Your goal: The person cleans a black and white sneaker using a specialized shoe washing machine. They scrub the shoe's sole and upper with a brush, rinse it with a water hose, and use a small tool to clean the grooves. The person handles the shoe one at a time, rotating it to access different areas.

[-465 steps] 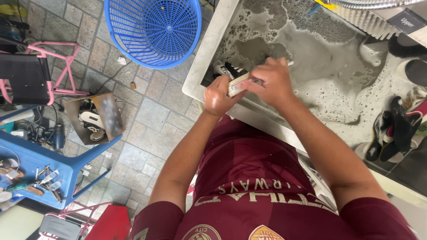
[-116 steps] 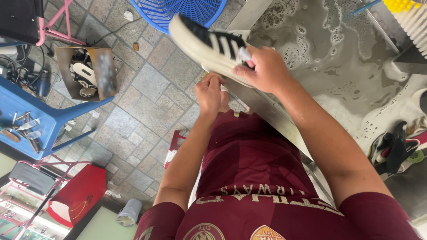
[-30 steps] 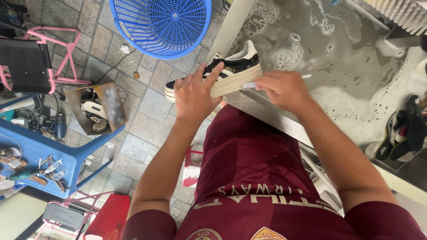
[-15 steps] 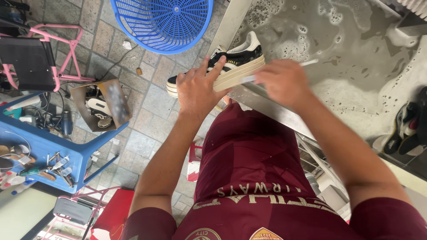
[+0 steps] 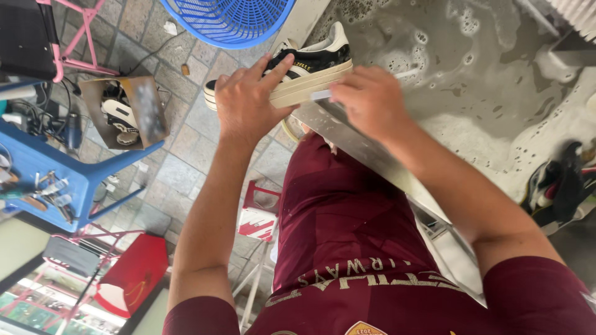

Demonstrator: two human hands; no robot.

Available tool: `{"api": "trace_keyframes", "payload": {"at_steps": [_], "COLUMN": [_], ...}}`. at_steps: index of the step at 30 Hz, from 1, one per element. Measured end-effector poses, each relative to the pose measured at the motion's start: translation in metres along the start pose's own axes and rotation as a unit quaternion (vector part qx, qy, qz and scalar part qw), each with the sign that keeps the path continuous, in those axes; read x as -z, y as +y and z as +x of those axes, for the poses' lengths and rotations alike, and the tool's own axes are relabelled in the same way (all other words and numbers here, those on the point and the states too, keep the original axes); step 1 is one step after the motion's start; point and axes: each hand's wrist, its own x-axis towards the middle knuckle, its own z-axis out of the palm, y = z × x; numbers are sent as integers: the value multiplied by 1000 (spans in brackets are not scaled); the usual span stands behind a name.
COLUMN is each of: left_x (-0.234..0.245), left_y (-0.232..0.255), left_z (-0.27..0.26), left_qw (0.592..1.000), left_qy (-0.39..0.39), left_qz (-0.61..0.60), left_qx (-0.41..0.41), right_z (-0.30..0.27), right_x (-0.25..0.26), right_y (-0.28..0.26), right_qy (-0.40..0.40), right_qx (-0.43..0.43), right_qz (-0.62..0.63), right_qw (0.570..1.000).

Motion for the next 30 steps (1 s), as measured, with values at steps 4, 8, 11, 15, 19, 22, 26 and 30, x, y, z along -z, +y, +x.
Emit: {"api": "trace_keyframes", "payload": {"at_steps": [4,8,11,15,19,22,26,30], "left_x": [-1,-2,-2,-2,-3,-4,-5,-1], "left_y": [4,9,7,6,8,8,8,8], "left_z": [-4,-1,-4,-4,-9,-4,-5,-12], "left_qw": [999,999,998,998,997,997,998,998], "left_qy": [34,44,53,66,75,80,53,56], "left_qz": [8,11,23,9,14,17,21,-8], "left_qx": [-4,4,-11,-19,-12,-10,-1,21], "right_z": [-4,-22,-20,-19,-30,-25,-12,-10], "right_x": [3,27,14,-4,12,6,-13,-17], "right_y": [13,47,44,30,60,61,8,-21], "right_qy": [-8,-33,-1,28,8,10,-1,-79], "right_qx": [15,-32,10,23,4,-6,30,100], "right_qz": [-7,26,23,54,70,52,27,33], "right_qw": [1000,999,1000,998,997,999,999,991]}}
